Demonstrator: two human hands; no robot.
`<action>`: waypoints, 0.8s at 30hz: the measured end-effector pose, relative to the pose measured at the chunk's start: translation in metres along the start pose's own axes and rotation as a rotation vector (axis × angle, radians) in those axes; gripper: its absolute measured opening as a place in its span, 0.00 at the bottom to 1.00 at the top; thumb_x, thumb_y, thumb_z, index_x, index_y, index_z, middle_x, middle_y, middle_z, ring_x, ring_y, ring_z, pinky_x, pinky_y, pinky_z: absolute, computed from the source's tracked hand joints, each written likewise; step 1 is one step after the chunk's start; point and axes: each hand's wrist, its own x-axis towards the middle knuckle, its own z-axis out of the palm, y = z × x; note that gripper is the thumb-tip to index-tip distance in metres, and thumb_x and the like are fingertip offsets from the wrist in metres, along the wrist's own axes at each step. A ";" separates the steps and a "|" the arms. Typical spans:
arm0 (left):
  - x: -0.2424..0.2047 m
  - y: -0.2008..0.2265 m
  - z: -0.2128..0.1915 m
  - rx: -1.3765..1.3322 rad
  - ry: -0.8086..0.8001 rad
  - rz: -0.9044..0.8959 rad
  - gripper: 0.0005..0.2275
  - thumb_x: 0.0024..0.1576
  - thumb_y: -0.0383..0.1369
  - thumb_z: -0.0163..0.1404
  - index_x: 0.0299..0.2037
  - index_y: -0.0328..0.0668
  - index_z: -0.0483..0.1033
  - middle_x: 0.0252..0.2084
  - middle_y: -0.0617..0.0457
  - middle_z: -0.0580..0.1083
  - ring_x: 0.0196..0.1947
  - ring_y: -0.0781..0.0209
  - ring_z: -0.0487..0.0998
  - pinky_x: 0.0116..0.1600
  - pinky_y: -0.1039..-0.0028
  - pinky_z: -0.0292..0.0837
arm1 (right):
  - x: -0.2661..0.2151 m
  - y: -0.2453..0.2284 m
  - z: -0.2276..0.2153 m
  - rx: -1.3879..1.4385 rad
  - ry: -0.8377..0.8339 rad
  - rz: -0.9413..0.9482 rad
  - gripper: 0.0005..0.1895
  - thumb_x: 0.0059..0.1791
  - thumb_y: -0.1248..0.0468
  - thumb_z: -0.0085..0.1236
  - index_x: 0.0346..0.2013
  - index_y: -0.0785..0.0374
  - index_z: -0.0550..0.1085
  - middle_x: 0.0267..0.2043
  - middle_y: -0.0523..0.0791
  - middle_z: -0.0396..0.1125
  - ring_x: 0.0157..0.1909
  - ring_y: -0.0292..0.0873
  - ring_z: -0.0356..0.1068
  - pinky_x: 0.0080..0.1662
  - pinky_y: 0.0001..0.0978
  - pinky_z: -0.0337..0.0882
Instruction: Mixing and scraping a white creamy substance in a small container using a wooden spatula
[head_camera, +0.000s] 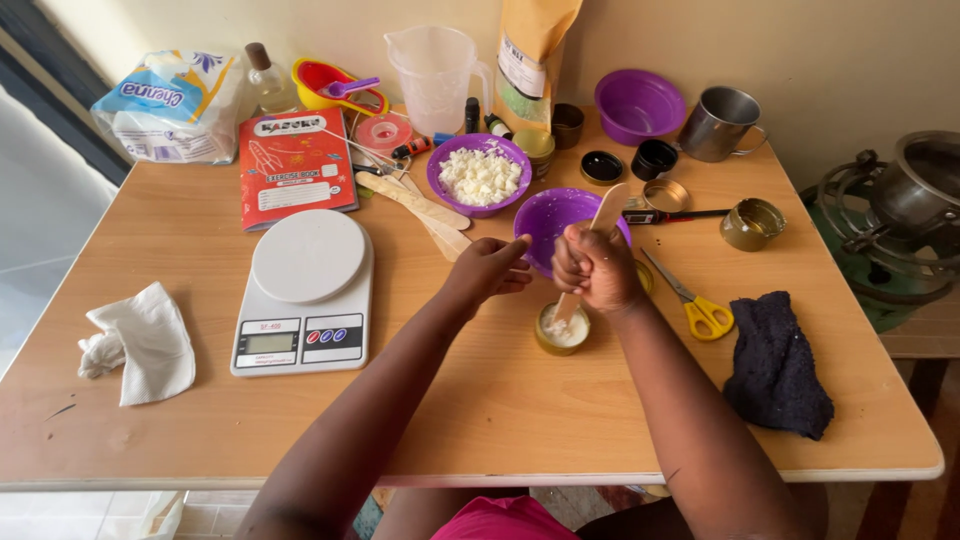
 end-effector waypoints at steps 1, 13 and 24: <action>-0.010 0.006 -0.004 0.002 -0.006 -0.001 0.32 0.53 0.44 0.54 0.54 0.17 0.59 0.39 0.33 0.71 0.36 0.48 0.79 0.42 0.61 0.78 | 0.000 0.001 0.005 -0.003 0.004 -0.004 0.24 0.50 0.64 0.47 0.09 0.59 0.56 0.08 0.41 0.42 0.08 0.30 0.44 0.11 0.19 0.51; -0.053 -0.011 -0.029 0.935 -0.372 0.610 0.43 0.28 0.54 0.65 0.55 0.40 0.68 0.50 0.45 0.71 0.56 0.42 0.67 0.62 0.60 0.61 | -0.003 0.014 0.049 -0.077 0.210 -0.187 0.27 0.55 0.55 0.39 0.11 0.57 0.55 0.09 0.40 0.41 0.09 0.31 0.42 0.15 0.19 0.51; -0.040 -0.014 -0.028 0.932 -0.269 0.809 0.37 0.28 0.58 0.62 0.45 0.43 0.74 0.41 0.49 0.74 0.46 0.51 0.74 0.54 0.69 0.64 | -0.001 0.010 0.039 -0.329 0.198 -0.331 0.30 0.57 0.51 0.31 0.13 0.61 0.58 0.10 0.44 0.48 0.10 0.38 0.55 0.20 0.26 0.66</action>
